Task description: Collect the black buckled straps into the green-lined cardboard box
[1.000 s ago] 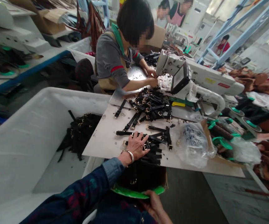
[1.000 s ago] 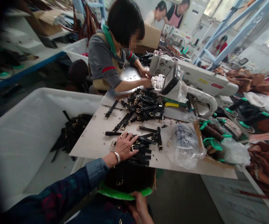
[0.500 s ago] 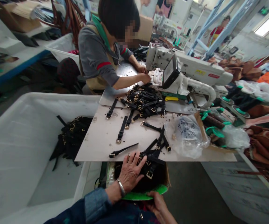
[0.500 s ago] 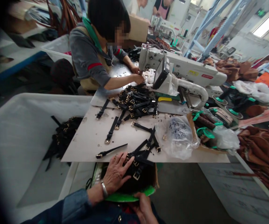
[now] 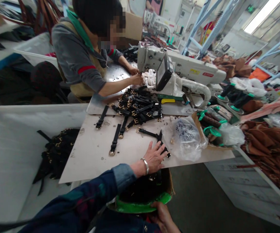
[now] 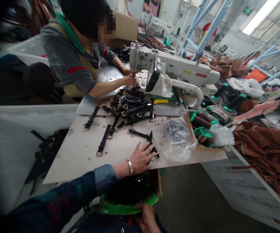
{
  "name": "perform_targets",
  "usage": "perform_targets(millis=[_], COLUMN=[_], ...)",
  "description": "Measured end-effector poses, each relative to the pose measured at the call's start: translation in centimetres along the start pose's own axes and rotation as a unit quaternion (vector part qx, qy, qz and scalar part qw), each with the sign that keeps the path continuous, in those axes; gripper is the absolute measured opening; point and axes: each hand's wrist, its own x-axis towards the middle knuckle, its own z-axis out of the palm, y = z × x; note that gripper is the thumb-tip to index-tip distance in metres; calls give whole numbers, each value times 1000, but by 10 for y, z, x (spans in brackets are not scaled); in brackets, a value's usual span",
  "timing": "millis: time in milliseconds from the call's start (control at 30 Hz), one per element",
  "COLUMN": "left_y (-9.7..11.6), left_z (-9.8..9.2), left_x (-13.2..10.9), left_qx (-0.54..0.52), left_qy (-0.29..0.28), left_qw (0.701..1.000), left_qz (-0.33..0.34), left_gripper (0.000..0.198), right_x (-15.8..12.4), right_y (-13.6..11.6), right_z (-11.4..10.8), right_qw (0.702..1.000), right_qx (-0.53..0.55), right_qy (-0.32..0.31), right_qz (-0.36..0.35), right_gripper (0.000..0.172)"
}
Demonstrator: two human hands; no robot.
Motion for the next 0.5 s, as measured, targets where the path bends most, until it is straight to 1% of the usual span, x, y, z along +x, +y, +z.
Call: perform_targets(millis=[67,100,167,233,333,400,433,467,500], left_y=[-4,-6,-9,-11,-8,-5,-4,-4,-7], left_z=[8,13,23,33,44,46,45,42,36], left_x=[24,29,24,4,-44,-78,-92,-103,-110], left_qx=[-5,-6,-7,-6,-4,-4,-7,-12,-18], left_qy=[7,9,5,-4,-17,-27,-34,-39,-39], left_qw=[1000,1000,999,999,999,999,998,996,995], left_qz=[16,22,31,37,40,46,59,76,87], left_gripper=[49,48,47,49,61,64,64,62,60], right_x=[3,5,8,9,10,9,10,10,11], right_y=[2,3,5,7,7,6,5,4,3], right_z=[-4,-5,-5,-3,1,1,1,0,0], right_qw=[1000,999,999,1000,1000,999,999,998,996], right_qx=[-27,-34,-32,-21,-6,-20,-33,-53,-86], right_qy=[-3,-4,2,8,16,17,13,4,-15], right_qz=[-5,-5,-4,2,19,31,33,30,9], right_gripper=[18,18,21,28,36,32,29,25,22])
